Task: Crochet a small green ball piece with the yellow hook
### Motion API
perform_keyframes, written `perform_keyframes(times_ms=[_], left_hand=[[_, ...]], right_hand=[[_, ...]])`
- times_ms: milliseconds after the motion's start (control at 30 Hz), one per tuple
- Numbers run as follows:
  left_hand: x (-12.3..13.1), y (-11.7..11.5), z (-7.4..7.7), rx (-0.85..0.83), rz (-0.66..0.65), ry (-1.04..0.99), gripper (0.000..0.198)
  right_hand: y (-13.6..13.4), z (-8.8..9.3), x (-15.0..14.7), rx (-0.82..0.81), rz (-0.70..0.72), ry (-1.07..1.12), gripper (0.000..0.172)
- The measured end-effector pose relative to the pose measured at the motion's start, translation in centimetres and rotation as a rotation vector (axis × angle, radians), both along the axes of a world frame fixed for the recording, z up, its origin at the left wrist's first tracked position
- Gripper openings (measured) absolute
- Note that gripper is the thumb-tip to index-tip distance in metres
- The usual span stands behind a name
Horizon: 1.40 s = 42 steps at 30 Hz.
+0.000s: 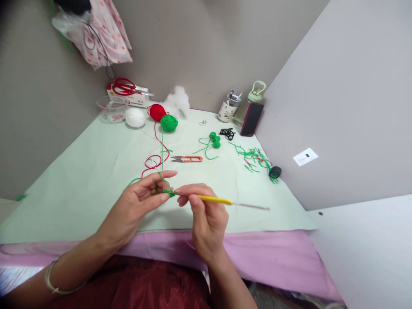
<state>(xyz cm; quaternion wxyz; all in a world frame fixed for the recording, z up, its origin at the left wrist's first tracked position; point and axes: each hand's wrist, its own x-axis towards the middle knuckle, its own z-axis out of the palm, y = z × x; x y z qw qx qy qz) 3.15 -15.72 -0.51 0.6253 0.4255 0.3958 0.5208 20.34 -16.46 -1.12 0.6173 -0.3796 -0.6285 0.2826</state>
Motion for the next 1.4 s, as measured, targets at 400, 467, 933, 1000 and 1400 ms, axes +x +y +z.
perform_keyframes(times_ms=[400,467,933,1000,1400], left_hand=[[0.5,0.9,-0.4,-0.317,-0.117,-0.398,0.049],[0.3,1.2,-0.4,-0.275,-0.065,-0.386,0.048],[0.5,1.3,-1.0,-0.264,-0.123,-0.393,0.038],[0.2,1.8,-1.3,-0.255,-0.096,-0.383,0.034],[-1.7,-5.3,3.5,0.084,-0.433,-0.168,0.068]], right_hand=[[0.5,-1.9,-0.7,0.312,-0.171,-0.27,0.031],[0.8,-1.1,-0.8,0.168,-0.101,-0.069,0.024],[0.9,-1.5,-0.7,0.241,-0.15,-0.242,0.029],[1.4,-1.2,-0.6,0.08,-0.102,-0.038,0.022],[-3.3,2.9,-0.1,0.081,0.491,0.281,0.013]])
